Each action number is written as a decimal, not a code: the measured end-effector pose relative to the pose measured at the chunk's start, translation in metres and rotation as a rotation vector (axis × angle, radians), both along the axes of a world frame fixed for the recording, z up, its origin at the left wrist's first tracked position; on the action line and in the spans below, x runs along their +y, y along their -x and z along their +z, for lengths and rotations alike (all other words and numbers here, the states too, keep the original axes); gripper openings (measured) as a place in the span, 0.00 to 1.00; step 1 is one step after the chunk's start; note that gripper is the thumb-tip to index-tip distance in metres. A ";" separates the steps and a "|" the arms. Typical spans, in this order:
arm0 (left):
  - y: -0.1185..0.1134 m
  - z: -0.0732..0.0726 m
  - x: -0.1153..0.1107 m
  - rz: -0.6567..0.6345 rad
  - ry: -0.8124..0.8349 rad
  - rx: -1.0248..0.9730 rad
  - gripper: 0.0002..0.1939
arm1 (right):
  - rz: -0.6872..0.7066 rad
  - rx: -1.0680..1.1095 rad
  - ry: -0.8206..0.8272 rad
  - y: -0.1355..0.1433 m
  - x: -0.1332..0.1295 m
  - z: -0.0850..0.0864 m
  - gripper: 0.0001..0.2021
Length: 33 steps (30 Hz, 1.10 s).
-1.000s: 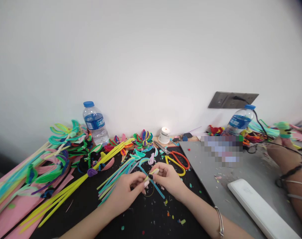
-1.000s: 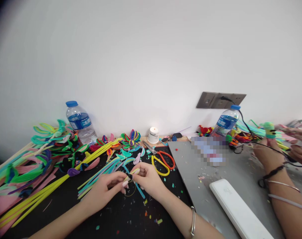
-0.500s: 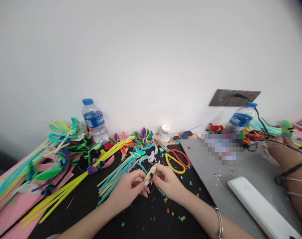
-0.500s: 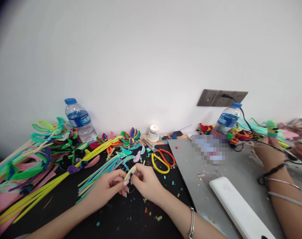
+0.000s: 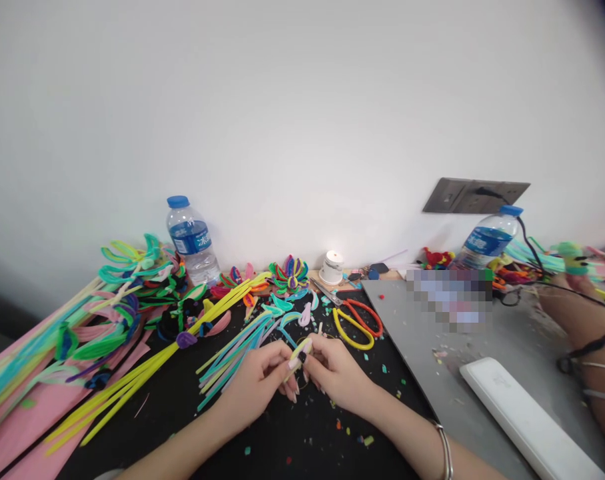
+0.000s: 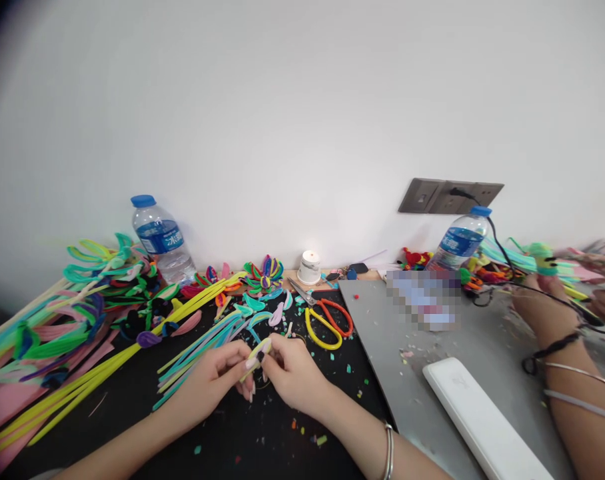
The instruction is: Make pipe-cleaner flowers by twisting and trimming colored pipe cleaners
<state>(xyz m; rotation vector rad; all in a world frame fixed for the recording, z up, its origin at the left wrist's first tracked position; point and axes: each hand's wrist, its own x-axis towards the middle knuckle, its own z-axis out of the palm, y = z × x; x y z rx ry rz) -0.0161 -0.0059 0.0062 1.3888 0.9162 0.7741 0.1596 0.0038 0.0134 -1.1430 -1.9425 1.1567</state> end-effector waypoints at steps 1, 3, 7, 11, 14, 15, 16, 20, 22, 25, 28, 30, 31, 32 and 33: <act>0.000 0.000 0.000 -0.009 0.014 -0.011 0.11 | 0.011 0.009 -0.003 0.000 0.000 0.000 0.07; -0.001 0.001 -0.001 -0.035 0.040 -0.038 0.11 | 0.026 0.009 -0.035 -0.001 0.000 0.000 0.10; -0.004 0.000 -0.002 -0.065 0.078 -0.092 0.12 | 0.041 -0.021 -0.154 -0.003 0.001 -0.001 0.16; -0.007 -0.002 -0.003 -0.014 0.058 -0.102 0.13 | 0.030 -0.080 -0.295 -0.004 0.003 -0.006 0.15; -0.007 -0.002 -0.003 -0.002 0.057 -0.109 0.13 | 0.020 -0.157 -0.366 -0.004 0.004 -0.008 0.14; -0.007 -0.002 -0.003 -0.004 0.059 -0.114 0.13 | 0.018 -0.176 -0.379 -0.004 0.004 -0.008 0.14; -0.007 -0.002 -0.003 -0.008 0.067 -0.117 0.13 | 0.016 -0.190 -0.391 -0.004 0.004 -0.008 0.14; -0.007 -0.005 -0.001 -0.036 0.099 -0.136 0.13 | 0.023 -0.225 -0.423 -0.006 0.005 -0.008 0.14; -0.008 -0.007 -0.001 -0.060 0.122 -0.139 0.13 | 0.023 -0.243 -0.438 -0.007 0.005 -0.008 0.15; -0.008 -0.007 0.000 -0.087 0.155 -0.136 0.12 | 0.003 -0.271 -0.458 -0.006 0.005 -0.008 0.14; -0.007 -0.006 0.001 -0.121 0.170 -0.114 0.11 | -0.023 -0.306 -0.493 -0.005 0.006 -0.009 0.13; -0.007 -0.005 0.002 -0.126 0.183 -0.100 0.11 | -0.033 -0.327 -0.517 -0.004 0.007 -0.010 0.13; -0.007 -0.005 0.002 -0.123 0.193 -0.099 0.11 | -0.038 -0.329 -0.526 -0.004 0.007 -0.011 0.13; -0.007 -0.005 0.002 -0.120 0.202 -0.102 0.11 | -0.040 -0.320 -0.530 -0.004 0.006 -0.011 0.13; -0.007 -0.006 0.002 -0.117 0.207 -0.108 0.12 | -0.046 -0.298 -0.528 -0.004 0.006 -0.012 0.13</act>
